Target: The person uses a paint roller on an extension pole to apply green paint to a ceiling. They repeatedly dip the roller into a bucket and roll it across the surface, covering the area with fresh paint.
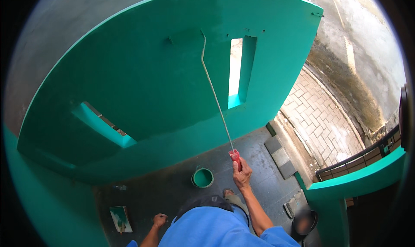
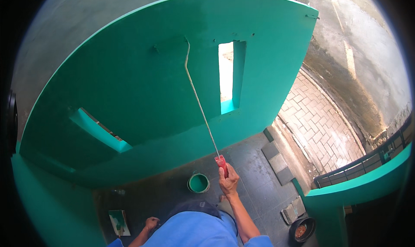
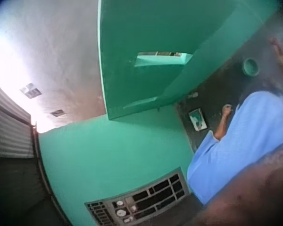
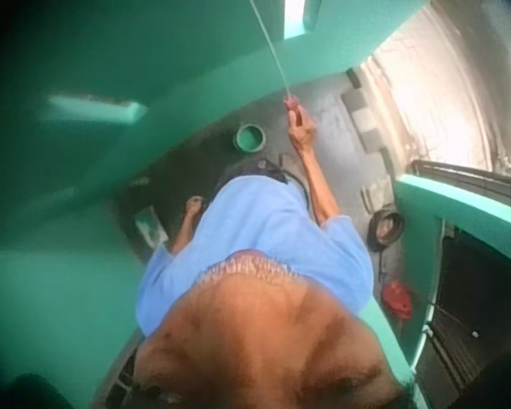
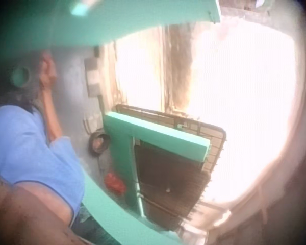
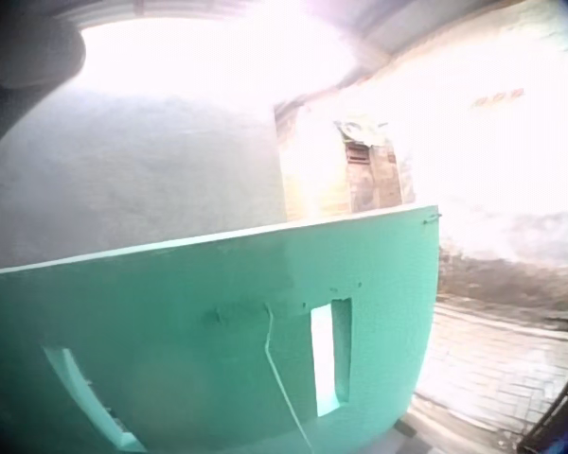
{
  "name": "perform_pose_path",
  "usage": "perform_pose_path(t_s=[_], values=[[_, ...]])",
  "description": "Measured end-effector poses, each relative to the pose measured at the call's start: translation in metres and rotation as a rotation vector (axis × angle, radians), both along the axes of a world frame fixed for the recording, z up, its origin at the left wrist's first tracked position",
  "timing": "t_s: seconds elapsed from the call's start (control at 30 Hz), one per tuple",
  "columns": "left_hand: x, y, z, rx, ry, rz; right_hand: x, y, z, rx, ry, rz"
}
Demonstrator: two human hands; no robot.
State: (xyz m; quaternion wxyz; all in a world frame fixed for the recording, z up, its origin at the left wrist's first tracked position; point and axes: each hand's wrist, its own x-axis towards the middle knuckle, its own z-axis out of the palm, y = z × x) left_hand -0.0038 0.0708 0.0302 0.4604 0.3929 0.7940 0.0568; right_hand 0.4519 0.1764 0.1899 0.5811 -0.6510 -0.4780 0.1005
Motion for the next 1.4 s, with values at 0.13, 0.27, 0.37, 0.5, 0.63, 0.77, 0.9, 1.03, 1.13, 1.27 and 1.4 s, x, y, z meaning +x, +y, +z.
perform_pose_path(t_s=[0.13, 0.27, 0.37, 0.5, 0.63, 0.77, 0.9, 1.03, 1.13, 1.27, 1.4], values=[[0.002, -0.012, -0.021, -0.010, 0.023, -0.008, -0.001, 0.020, -0.014, -0.043, 0.009, 0.048], [0.013, -0.025, -0.013, -0.022, 0.047, -0.010, 0.000, 0.008, -0.033, -0.082, 0.044, 0.083], [0.019, -0.030, -0.002, -0.058, 0.074, -0.041, 0.004, 0.006, -0.041, -0.097, -0.006, 0.059], [0.001, -0.038, -0.025, 0.010, 0.084, -0.102, 0.000, 0.031, -0.026, -0.172, 0.061, 0.167], [0.000, -0.025, -0.025, -0.047, 0.022, -0.018, -0.008, 0.034, -0.019, -0.172, 0.105, 0.215], [-0.011, -0.030, -0.024, -0.063, 0.045, -0.065, -0.012, 0.002, -0.032, -0.095, 0.036, 0.163], [0.000, -0.033, -0.005, -0.058, 0.035, -0.051, -0.008, -0.012, -0.026, -0.145, 0.089, 0.140], [0.001, -0.035, -0.008, -0.079, 0.013, -0.112, 0.008, -0.001, -0.012, -0.148, 0.092, 0.146], [0.009, -0.030, -0.009, -0.061, -0.001, -0.108, 0.024, 0.013, -0.007, -0.112, 0.032, 0.139], [0.009, -0.027, -0.020, -0.067, -0.013, -0.119, 0.034, 0.044, 0.030, -0.058, -0.016, 0.129], [0.029, -0.014, 0.000, -0.054, -0.004, -0.120, 0.021, 0.066, 0.050, -0.055, 0.034, 0.161]])
